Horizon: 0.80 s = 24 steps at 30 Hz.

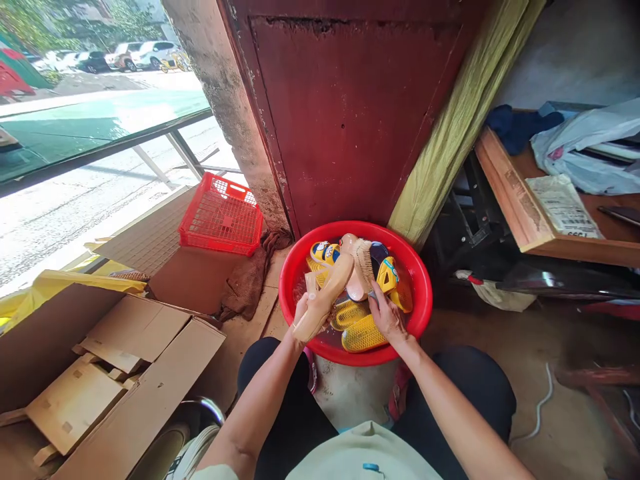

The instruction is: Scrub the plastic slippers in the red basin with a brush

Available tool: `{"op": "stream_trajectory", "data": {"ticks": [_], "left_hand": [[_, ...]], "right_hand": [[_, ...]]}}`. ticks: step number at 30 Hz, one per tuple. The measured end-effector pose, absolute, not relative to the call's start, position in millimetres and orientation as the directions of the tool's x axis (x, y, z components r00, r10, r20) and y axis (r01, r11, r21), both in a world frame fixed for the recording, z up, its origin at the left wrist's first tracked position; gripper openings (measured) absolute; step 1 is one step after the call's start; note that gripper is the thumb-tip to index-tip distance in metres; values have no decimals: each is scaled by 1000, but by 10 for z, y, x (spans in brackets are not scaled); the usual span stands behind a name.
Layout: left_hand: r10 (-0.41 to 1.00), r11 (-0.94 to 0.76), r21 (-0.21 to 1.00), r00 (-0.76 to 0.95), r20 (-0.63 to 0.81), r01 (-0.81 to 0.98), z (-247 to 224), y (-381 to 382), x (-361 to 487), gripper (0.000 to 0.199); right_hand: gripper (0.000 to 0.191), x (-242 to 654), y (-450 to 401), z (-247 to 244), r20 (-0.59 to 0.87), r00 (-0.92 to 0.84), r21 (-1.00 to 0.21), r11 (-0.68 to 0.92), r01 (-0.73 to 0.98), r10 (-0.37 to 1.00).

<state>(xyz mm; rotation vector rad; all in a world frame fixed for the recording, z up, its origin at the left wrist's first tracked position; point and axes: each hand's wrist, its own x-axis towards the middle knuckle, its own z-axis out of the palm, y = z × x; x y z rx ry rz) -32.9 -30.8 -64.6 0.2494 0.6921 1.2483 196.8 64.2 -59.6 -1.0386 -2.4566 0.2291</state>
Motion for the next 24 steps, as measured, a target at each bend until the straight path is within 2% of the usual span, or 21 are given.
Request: {"op": "stream_trajectory", "data": {"ticks": [2,4,7,11,15,17,21,24], "left_hand": [[938,236,602,17,-346,-762,-665,-307,-293,58],[945,198,652,-34,-325,-732,-682,-298,-253,56],[969,162,777,-53,-243,-608,-667,-274,-219,67],[980,58,934,-160,-121,-353,-578,-263,-223,75],[980,25,995,-192,-43,-98,-514,-270,-191,67],[977,14,998,-214,-25,-53,-505,-263,-184,65],[936,37,991,-344,-79,-126,-524,-210,-326,79],[878,117,991,-459,-134,-65,-581,-134,-534,80]], "right_hand": [[60,1991,687,-547,379,-595,-344,705,620,708],[60,2014,727,-482,372,-645,-318,744,587,668],[57,2081,809,-374,284,-699,-246,754,608,656],[57,2148,874,-240,269,-629,-194,681,706,729],[55,2062,784,-165,215,-760,-107,788,606,614],[54,2080,796,-161,139,-765,-79,777,624,629],[57,2439,1023,-195,117,-577,-150,588,794,809],[59,2777,1190,-240,162,-527,-272,551,789,834]]}}
